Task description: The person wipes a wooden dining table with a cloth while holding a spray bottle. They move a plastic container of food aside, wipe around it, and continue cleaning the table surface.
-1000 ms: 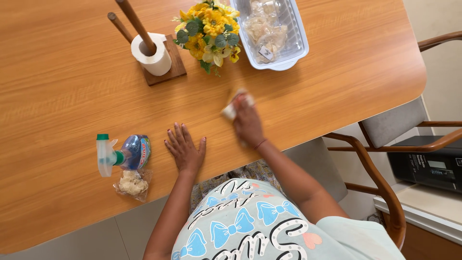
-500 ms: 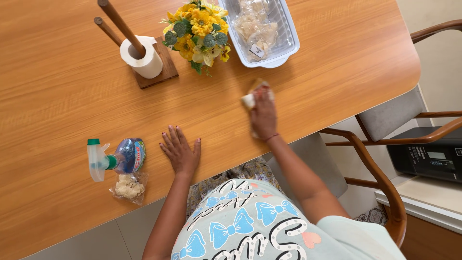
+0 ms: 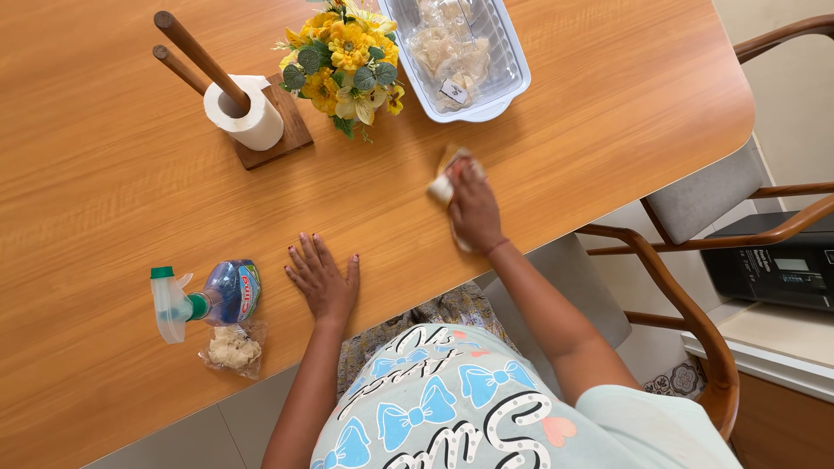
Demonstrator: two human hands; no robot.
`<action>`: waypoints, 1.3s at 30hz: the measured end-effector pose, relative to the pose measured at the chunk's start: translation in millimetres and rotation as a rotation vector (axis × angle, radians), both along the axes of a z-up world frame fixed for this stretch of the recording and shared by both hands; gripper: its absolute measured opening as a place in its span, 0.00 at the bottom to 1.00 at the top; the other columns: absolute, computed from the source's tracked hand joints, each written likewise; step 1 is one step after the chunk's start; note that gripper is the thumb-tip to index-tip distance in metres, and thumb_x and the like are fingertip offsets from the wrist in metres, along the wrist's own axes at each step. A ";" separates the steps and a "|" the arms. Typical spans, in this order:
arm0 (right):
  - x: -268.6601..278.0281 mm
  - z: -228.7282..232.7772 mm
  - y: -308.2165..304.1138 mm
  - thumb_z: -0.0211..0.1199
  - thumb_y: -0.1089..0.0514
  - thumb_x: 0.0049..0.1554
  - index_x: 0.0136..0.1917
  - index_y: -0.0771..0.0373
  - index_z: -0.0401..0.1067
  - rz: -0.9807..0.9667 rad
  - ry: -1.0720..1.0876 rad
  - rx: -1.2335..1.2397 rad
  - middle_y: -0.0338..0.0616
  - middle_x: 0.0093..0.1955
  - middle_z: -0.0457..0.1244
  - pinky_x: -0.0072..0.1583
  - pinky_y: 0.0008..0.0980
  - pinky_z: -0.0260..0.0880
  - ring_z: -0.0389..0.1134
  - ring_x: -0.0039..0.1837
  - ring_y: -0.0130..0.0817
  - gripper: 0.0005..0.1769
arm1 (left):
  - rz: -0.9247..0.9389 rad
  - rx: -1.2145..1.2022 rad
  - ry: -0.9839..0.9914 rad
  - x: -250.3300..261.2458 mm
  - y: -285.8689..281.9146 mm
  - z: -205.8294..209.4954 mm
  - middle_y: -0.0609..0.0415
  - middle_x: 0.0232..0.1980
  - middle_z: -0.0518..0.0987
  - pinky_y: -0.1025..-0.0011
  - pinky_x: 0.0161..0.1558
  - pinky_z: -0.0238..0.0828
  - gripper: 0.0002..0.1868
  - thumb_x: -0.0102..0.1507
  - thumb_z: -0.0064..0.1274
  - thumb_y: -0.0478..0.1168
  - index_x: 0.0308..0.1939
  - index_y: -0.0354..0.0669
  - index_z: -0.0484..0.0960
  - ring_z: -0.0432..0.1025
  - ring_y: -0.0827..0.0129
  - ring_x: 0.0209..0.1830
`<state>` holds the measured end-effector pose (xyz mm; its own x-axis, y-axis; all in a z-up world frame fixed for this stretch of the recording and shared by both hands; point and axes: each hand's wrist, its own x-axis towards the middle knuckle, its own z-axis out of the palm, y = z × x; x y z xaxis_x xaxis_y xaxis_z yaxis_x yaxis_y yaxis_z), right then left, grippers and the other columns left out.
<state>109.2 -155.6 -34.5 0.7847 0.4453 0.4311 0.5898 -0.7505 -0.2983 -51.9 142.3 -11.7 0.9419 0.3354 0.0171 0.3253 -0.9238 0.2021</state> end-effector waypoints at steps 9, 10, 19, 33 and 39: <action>-66.0 -10.4 95.4 0.59 0.54 0.55 0.76 0.56 0.64 0.139 0.035 0.070 0.55 0.79 0.56 0.76 0.58 0.51 0.55 0.79 0.57 0.35 | 0.000 0.002 -0.040 0.5 -0.8 -5.7 0.38 0.84 0.49 0.33 0.74 0.36 0.47 0.67 0.37 0.67 0.80 0.37 0.55 0.43 0.34 0.81; -75.8 0.3 91.3 0.57 0.50 0.56 0.76 0.48 0.64 0.172 0.040 0.004 0.46 0.80 0.55 0.78 0.53 0.47 0.54 0.81 0.49 0.34 | 0.004 0.007 -0.045 0.6 -0.5 -6.2 0.38 0.84 0.49 0.33 0.74 0.36 0.47 0.66 0.37 0.67 0.80 0.38 0.55 0.43 0.34 0.81; -3.1 6.3 -22.5 0.59 0.55 0.55 0.77 0.53 0.65 -0.225 0.049 -0.008 0.50 0.79 0.56 0.77 0.52 0.51 0.55 0.80 0.50 0.36 | 0.079 -0.183 0.002 18.5 -8.6 -5.4 0.37 0.83 0.47 0.27 0.73 0.33 0.50 0.60 0.52 0.63 0.79 0.40 0.56 0.39 0.31 0.81; 14.2 0.2 -109.6 0.58 0.51 0.55 0.77 0.47 0.65 -0.097 -0.006 -0.003 0.43 0.81 0.55 0.77 0.51 0.49 0.54 0.81 0.44 0.35 | -0.460 -0.340 0.020 80.0 -170.6 7.4 0.39 0.82 0.46 0.31 0.73 0.33 0.47 0.62 0.52 0.65 0.78 0.46 0.58 0.38 0.37 0.83; 109.5 22.1 -189.3 0.57 0.58 0.55 0.78 0.55 0.63 -0.300 0.057 -0.018 0.58 0.78 0.56 0.75 0.57 0.50 0.56 0.78 0.59 0.37 | -0.407 -0.381 0.032 143.9 -255.4 6.6 0.39 0.83 0.46 0.31 0.74 0.31 0.41 0.67 0.47 0.61 0.78 0.44 0.57 0.38 0.38 0.83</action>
